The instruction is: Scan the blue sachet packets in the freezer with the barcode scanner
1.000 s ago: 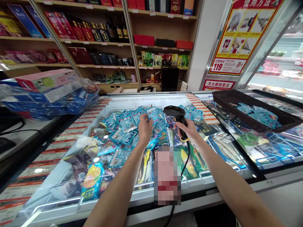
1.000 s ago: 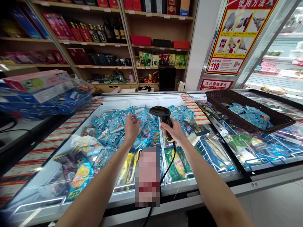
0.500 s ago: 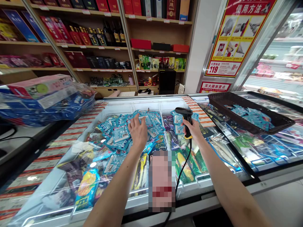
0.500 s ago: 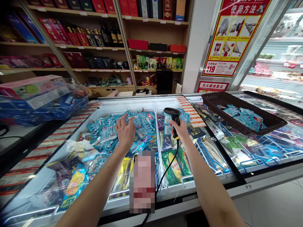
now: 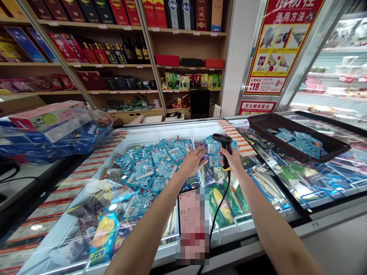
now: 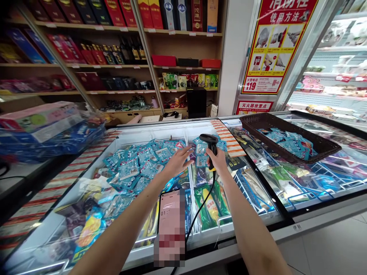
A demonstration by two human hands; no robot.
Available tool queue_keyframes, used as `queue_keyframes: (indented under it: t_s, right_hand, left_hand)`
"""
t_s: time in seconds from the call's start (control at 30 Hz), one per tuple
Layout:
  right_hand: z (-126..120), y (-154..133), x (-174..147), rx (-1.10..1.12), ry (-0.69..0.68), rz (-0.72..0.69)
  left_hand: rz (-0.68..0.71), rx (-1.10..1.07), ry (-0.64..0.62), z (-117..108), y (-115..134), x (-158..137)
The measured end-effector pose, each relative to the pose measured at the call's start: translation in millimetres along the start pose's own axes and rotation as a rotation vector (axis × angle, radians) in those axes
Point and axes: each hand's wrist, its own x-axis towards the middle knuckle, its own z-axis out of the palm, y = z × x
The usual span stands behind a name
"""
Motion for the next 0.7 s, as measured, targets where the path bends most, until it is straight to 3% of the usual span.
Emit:
queue_keyframes:
  t_s: [0.13,0.27,0.53,0.7]
  right_hand:
    - [-0.8,-1.1,1.8,-0.008,0.012,0.002]
    - [0.3,-1.2,2.7,-0.029,0.014,0.001]
    - [1.6,-1.2,1.0,-0.054,0.005,-0.01]
    - [2.6,-5.6,0.1,-0.044,-0.001,-0.016]
  left_hand:
    - [0.054,-0.032,-0.127,16.0,5.7,20.2]
    - [-0.025,0.013,-0.201,21.1,11.9,26.2]
    - [-0.135,0.235,-0.08,10.5,26.6,18.3]
    - [-0.235,0.046,0.06,15.3,13.3,26.4]
